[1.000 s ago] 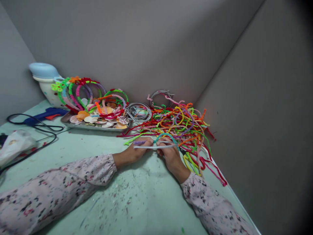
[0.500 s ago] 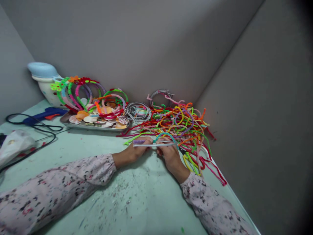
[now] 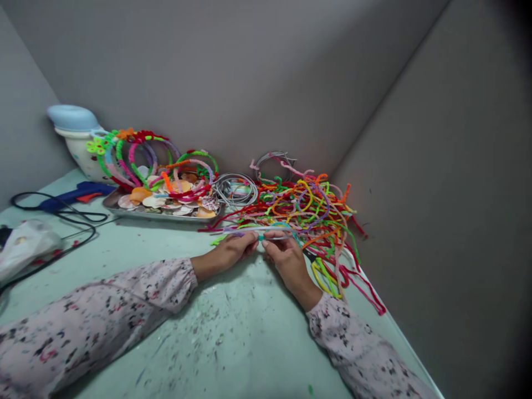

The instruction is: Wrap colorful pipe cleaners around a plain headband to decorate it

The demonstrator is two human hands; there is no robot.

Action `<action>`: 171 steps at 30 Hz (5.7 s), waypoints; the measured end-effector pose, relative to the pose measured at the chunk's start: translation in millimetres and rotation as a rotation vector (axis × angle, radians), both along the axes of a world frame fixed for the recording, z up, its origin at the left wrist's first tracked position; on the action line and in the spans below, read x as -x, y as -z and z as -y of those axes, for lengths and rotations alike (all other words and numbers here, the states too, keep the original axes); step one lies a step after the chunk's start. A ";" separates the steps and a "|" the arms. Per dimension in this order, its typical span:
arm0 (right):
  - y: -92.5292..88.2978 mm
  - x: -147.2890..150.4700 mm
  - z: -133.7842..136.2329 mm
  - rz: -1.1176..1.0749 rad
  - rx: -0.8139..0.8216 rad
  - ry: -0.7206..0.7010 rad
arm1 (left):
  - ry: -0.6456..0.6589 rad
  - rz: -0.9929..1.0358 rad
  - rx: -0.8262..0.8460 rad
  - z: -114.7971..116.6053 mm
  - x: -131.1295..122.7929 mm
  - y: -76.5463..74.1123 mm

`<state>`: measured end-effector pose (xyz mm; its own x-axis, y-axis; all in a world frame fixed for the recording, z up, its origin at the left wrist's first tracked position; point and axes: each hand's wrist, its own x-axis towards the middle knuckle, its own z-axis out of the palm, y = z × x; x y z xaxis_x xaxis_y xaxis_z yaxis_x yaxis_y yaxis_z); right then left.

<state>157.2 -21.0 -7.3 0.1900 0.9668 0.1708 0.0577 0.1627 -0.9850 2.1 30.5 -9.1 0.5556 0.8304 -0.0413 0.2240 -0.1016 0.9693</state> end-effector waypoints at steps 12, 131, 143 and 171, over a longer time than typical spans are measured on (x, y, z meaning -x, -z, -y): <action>-0.5 -1.0 2.6 0.176 -0.086 -0.002 | 0.050 0.108 -0.150 -3.3 3.7 6.2; 3.6 0.9 5.0 0.177 -0.108 0.125 | -0.051 0.030 -0.156 11.7 -0.6 -22.4; 4.8 1.6 5.0 0.156 -0.109 0.116 | -0.023 0.045 -0.166 12.3 -2.6 -19.6; -4.0 -0.1 5.7 0.111 -0.033 0.091 | -0.129 0.118 -0.073 8.7 -3.3 -15.2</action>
